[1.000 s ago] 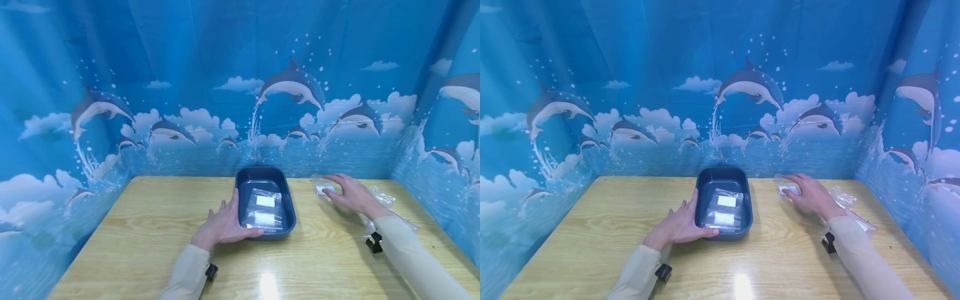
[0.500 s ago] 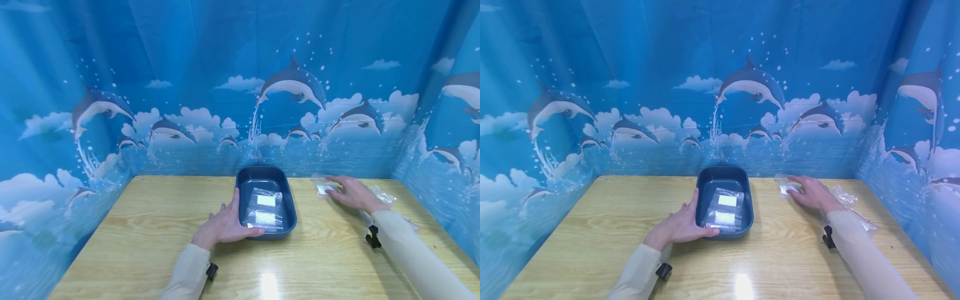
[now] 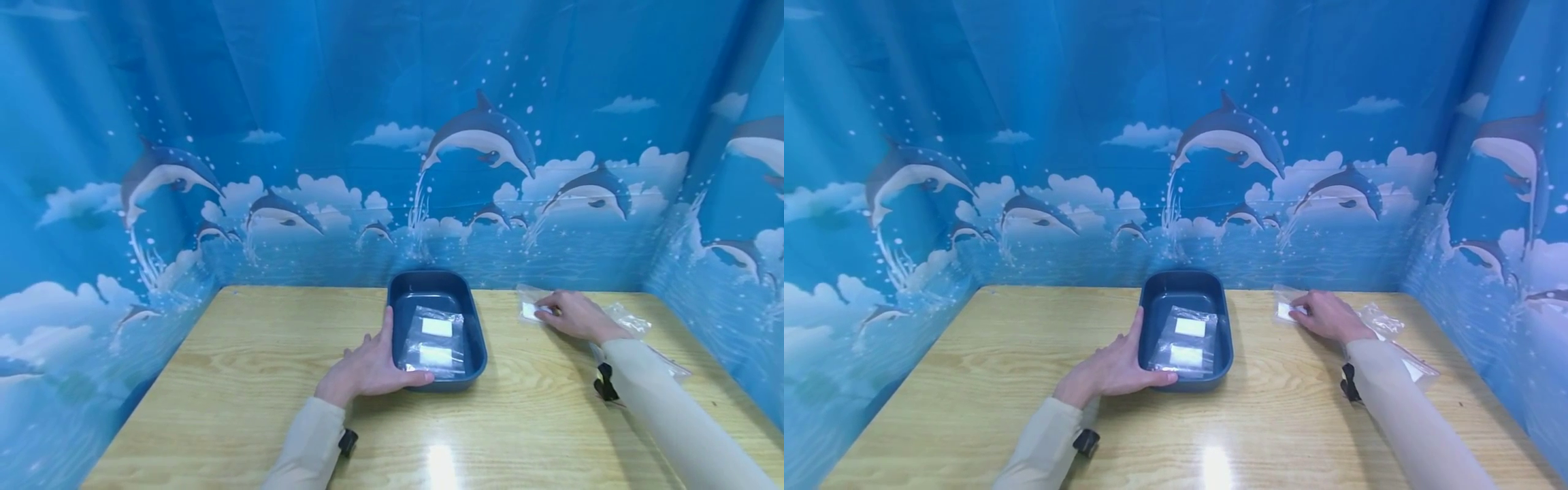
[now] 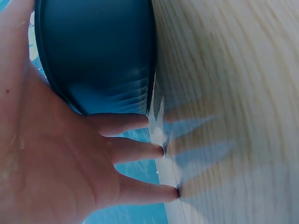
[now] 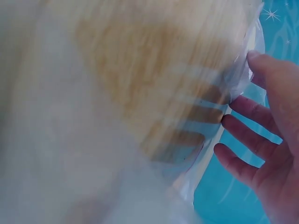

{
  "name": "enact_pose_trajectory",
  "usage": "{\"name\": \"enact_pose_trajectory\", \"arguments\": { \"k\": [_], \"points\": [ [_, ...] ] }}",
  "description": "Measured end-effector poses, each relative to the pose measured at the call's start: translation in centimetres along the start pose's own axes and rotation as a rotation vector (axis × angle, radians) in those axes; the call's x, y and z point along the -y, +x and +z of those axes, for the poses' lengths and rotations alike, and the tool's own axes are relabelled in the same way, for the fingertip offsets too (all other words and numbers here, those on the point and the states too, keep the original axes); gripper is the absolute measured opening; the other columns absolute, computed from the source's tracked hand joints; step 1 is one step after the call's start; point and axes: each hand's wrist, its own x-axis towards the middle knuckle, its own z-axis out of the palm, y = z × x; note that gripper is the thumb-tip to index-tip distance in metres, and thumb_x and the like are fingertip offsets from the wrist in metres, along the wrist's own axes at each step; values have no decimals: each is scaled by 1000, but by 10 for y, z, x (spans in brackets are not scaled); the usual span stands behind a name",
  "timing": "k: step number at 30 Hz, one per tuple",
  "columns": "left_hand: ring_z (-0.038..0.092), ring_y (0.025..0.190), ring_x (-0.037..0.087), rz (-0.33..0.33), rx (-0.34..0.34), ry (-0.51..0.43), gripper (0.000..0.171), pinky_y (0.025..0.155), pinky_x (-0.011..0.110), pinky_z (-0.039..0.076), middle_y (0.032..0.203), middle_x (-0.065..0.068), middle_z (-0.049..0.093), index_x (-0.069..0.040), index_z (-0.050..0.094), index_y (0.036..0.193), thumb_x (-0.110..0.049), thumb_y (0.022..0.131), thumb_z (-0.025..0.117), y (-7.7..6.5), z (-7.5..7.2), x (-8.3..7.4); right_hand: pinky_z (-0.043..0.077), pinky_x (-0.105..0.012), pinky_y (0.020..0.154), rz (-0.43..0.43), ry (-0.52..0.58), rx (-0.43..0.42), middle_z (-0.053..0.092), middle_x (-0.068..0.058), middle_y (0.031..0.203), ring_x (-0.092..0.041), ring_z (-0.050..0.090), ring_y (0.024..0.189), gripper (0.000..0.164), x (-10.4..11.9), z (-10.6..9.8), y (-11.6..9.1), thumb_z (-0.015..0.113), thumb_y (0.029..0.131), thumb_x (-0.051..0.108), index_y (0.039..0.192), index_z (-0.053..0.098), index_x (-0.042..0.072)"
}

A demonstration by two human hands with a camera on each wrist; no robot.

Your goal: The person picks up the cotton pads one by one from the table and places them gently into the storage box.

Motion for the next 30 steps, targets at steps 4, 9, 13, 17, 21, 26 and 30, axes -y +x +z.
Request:
{"name": "enact_pose_trajectory", "arguments": {
  "k": [4, 9, 13, 17, 21, 26, 30],
  "points": [
    [26, 153, 50, 6, -4, -19, 140, 119, 77, 20, 170, 16, 24, -22, -14, 165, -84, 71, 69, 0, 0, 0, 50, -30, 63, -13, -15, 1, 77, -16, 101, -9, 58, 70, 25, 1, -1, 1, 68, 96, 16, 113, 76, -1],
    [26, 153, 51, 10, -4, -27, 140, 118, 78, 19, 170, 15, 24, -23, -15, 165, -84, 71, 70, 1, -1, 1, 53, -37, 66, -5, -41, -9, 76, -18, 101, -15, 62, 75, 24, 2, -2, 0, 68, 95, 12, 113, 77, -1],
    [27, 152, 51, 12, -2, -30, 140, 118, 78, 20, 170, 15, 24, -23, -15, 164, -84, 71, 69, 1, 0, 1, 59, -48, 73, -8, -56, -30, 75, -20, 103, -26, 69, 82, 25, 3, -1, -3, 68, 94, 13, 113, 76, -1],
    [25, 153, 51, 10, 5, -36, 140, 119, 78, 19, 170, 15, 23, -23, -16, 164, -84, 71, 69, 0, 0, 1, 59, -54, 78, -18, -64, -56, 75, -19, 102, -35, 71, 87, 24, 6, -2, -6, 69, 94, 14, 111, 76, -1],
    [25, 153, 51, 9, 7, -38, 140, 119, 77, 19, 170, 15, 23, -23, -15, 164, -84, 71, 70, 0, 0, 2, 59, -49, 72, -14, -61, -74, 75, -15, 99, -29, 70, 82, 23, 12, -6, -9, 70, 94, 15, 112, 76, 1],
    [26, 153, 51, 7, 6, -37, 140, 119, 77, 19, 170, 16, 24, -23, -15, 164, -84, 71, 69, 1, 1, 2, 47, -30, 57, -14, -61, -101, 72, -6, 90, -12, 58, 68, 22, 22, -12, -14, 70, 95, 16, 112, 77, 3],
    [26, 152, 51, 7, 4, -34, 140, 119, 78, 18, 170, 16, 24, -23, -15, 164, -85, 71, 69, 1, 1, 3, 50, -30, 59, -37, -65, -140, 74, -6, 92, -12, 61, 70, 20, 28, -15, -19, 70, 95, 14, 110, 77, 3]
  ]
}}
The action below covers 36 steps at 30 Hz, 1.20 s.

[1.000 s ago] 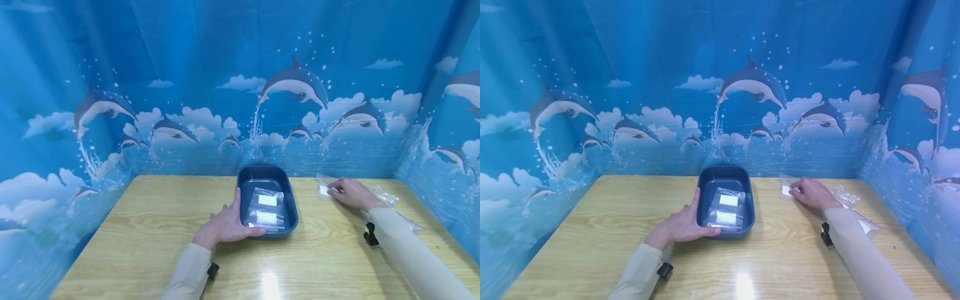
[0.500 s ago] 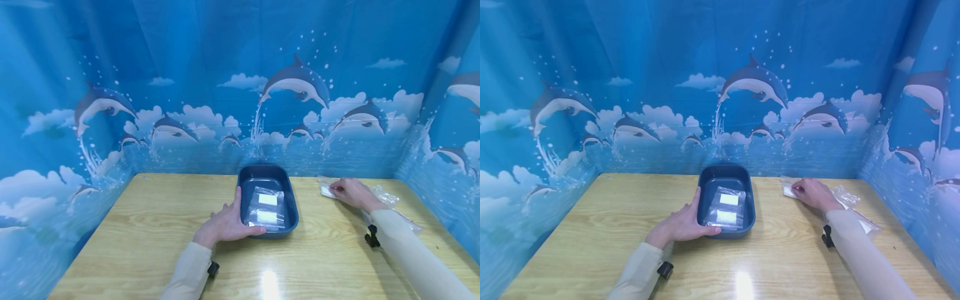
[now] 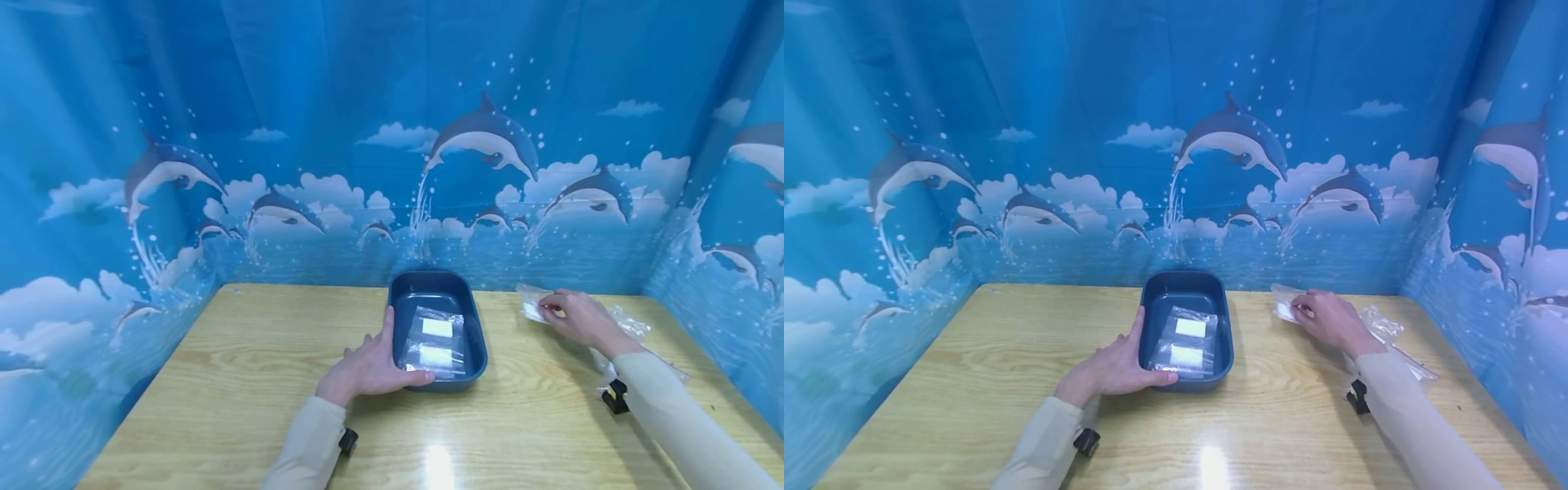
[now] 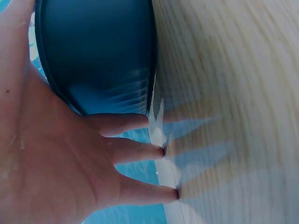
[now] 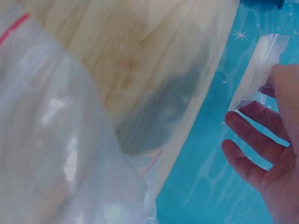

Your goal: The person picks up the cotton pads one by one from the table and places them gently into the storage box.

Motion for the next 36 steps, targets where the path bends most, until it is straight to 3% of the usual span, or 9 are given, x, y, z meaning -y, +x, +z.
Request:
{"name": "enact_pose_trajectory", "arguments": {
  "k": [4, 9, 16, 24, 31, 36],
  "points": [
    [27, 152, 52, -3, -1, 4, 141, 118, 78, 18, 170, 16, 25, -23, -15, 164, -85, 71, 69, 0, 0, 0, 59, -39, 67, -25, 3, -44, 76, -9, 95, -22, 70, 79, 17, 6, -3, -3, 70, 94, 12, 108, 77, 4],
    [27, 152, 52, -5, -3, 10, 140, 118, 78, 19, 169, 17, 26, -23, -15, 164, -85, 71, 69, 0, 0, -1, 60, -43, 68, -51, -9, -88, 76, -9, 94, -26, 72, 81, 15, 15, -7, -5, 71, 93, 11, 105, 77, 4],
    [28, 151, 52, -3, -7, 9, 140, 118, 79, 18, 168, 17, 28, -22, -13, 165, -84, 71, 70, -1, -1, -1, 60, -38, 65, -76, -18, -130, 76, -8, 94, -25, 72, 80, 13, 34, -12, -4, 72, 92, 11, 103, 77, 6],
    [28, 152, 52, -6, -8, 11, 140, 118, 79, 18, 168, 16, 28, -23, -13, 165, -84, 70, 69, -1, 0, 0, 51, -27, 57, -118, -23, -184, 75, -3, 92, -21, 71, 76, 10, 56, -14, 4, 74, 92, 13, 101, 78, 10],
    [28, 151, 52, 0, -9, 8, 140, 117, 80, 19, 168, 16, 28, -22, -13, 165, -85, 71, 69, 0, 0, 0, 57, -30, 62, -228, 47, -310, 75, -1, 89, -19, 72, 78, 11, 72, -11, 9, 79, 87, 8, 97, 78, 12],
    [27, 152, 52, 3, -4, 6, 139, 117, 80, 19, 169, 16, 27, -23, -14, 165, -85, 71, 69, 0, 0, 0, 59, -28, 63, -325, 121, -356, 76, 1, 90, -15, 72, 78, 16, 81, -9, 14, 81, 83, 3, 95, 78, 13]
  ]
}}
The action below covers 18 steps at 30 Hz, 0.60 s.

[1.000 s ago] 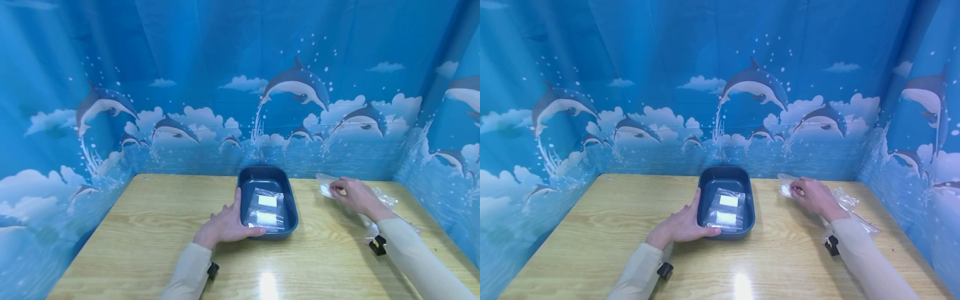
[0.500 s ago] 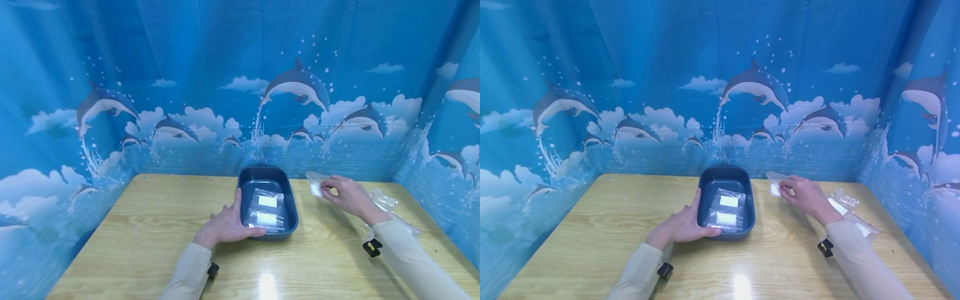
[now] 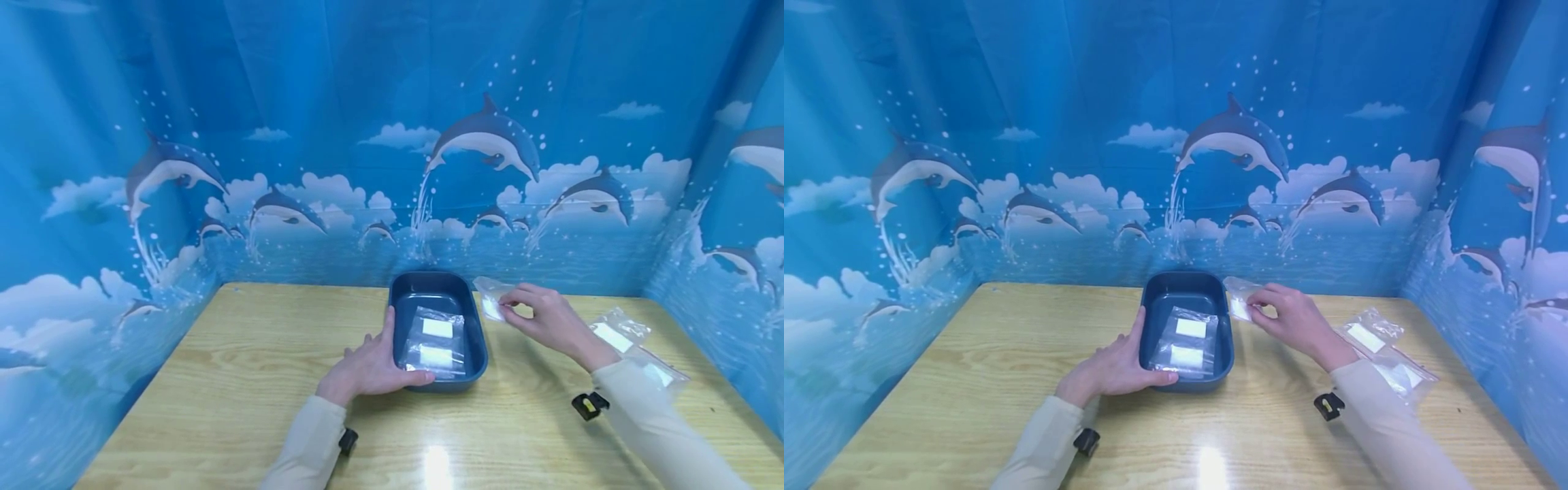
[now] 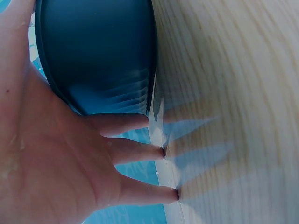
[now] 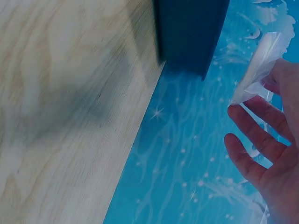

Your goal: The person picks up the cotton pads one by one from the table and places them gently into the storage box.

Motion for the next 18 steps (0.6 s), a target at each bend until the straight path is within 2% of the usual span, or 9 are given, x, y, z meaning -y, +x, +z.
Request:
{"name": "enact_pose_trajectory", "arguments": {
  "k": [7, 14, 18],
  "points": [
    [27, 152, 52, -4, 0, 8, 139, 118, 79, 18, 169, 15, 26, -23, -15, 165, -84, 71, 68, 0, 0, -1, 56, -17, 68, -94, 76, -23, 76, 2, 93, -14, 73, 81, 20, 9, 8, 8, 82, 80, 1, 96, 78, 13],
    [28, 151, 53, -1, 2, 5, 139, 117, 80, 20, 169, 16, 27, -22, -15, 165, -84, 71, 68, 0, -1, -1, 62, -27, 70, -111, 119, 14, 76, 0, 96, -15, 73, 85, 20, 21, 16, 15, 82, 82, 2, 97, 78, 14],
    [27, 151, 54, 0, 7, -1, 139, 117, 80, 20, 169, 16, 26, -23, -15, 165, -84, 72, 68, 0, -1, -1, 63, -29, 72, -116, 137, 21, 76, 1, 97, -15, 73, 87, 19, 27, 21, 20, 81, 83, 3, 97, 78, 15]
  ]
}}
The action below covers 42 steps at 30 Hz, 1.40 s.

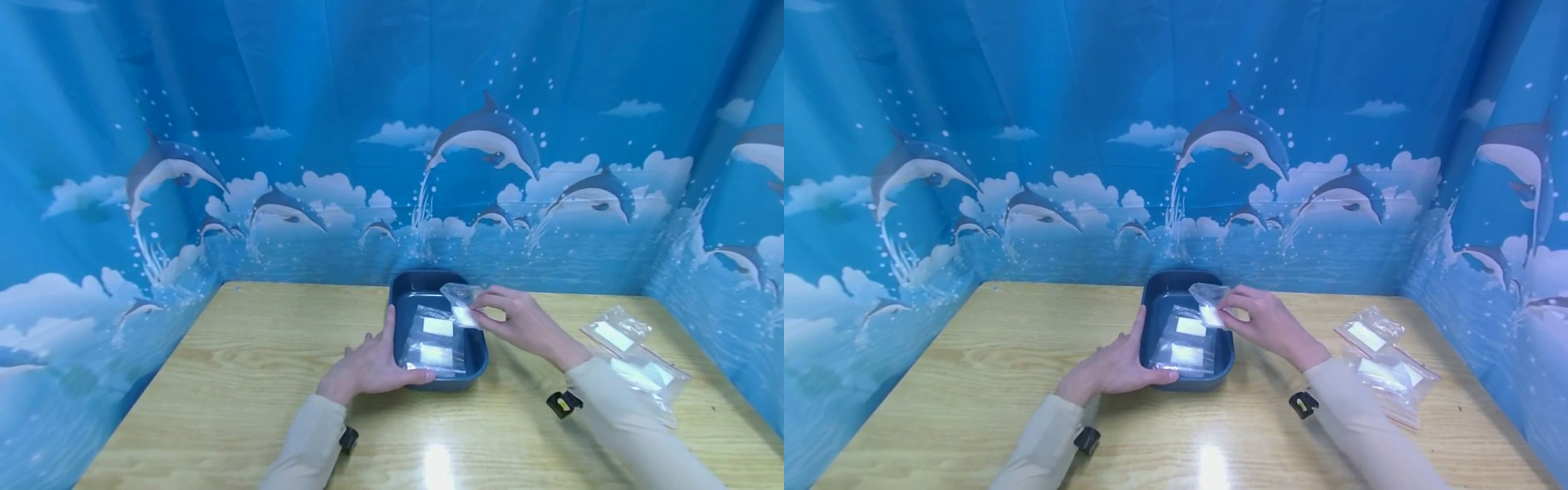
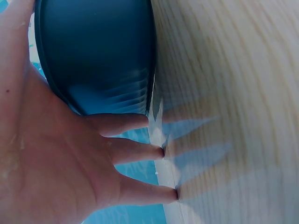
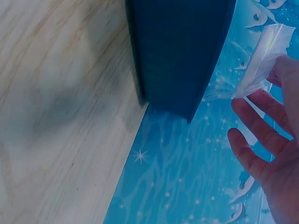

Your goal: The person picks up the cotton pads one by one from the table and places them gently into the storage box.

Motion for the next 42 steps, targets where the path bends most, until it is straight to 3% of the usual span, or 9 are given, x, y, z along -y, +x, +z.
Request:
{"name": "enact_pose_trajectory", "arguments": {
  "k": [7, 26, 36, 42],
  "points": [
    [28, 151, 54, -9, 1, 9, 138, 116, 80, 20, 168, 17, 28, -23, -14, 165, -85, 72, 68, 0, 1, 0, 62, -30, 69, 9, 16, 33, 75, 2, 96, -13, 71, 84, 15, 9, 12, 9, 79, 87, 6, 99, 78, 15],
    [25, 153, 52, -29, 12, -10, 138, 118, 79, 18, 170, 15, 25, -25, -15, 164, -85, 71, 67, 0, 1, 0, 54, -24, 61, 15, -162, 121, 71, 4, 85, -7, 60, 65, 5, 12, 46, 24, 80, 88, 17, 93, 79, 16],
    [26, 152, 53, -17, 3, -13, 138, 117, 81, 18, 170, 16, 25, -24, -15, 165, -84, 72, 68, 1, 1, -1, 56, -27, 64, 79, -158, 147, 73, 1, 89, -12, 65, 69, 11, 15, 43, 24, 79, 90, 20, 100, 81, 15],
    [26, 152, 52, -27, 4, -5, 138, 117, 80, 18, 170, 15, 26, -24, -13, 165, -85, 72, 68, 0, 1, -1, 61, -31, 71, 67, -177, 118, 76, -2, 95, -16, 71, 80, 19, 15, 37, 17, 79, 89, 23, 105, 80, 12]
  ]
}}
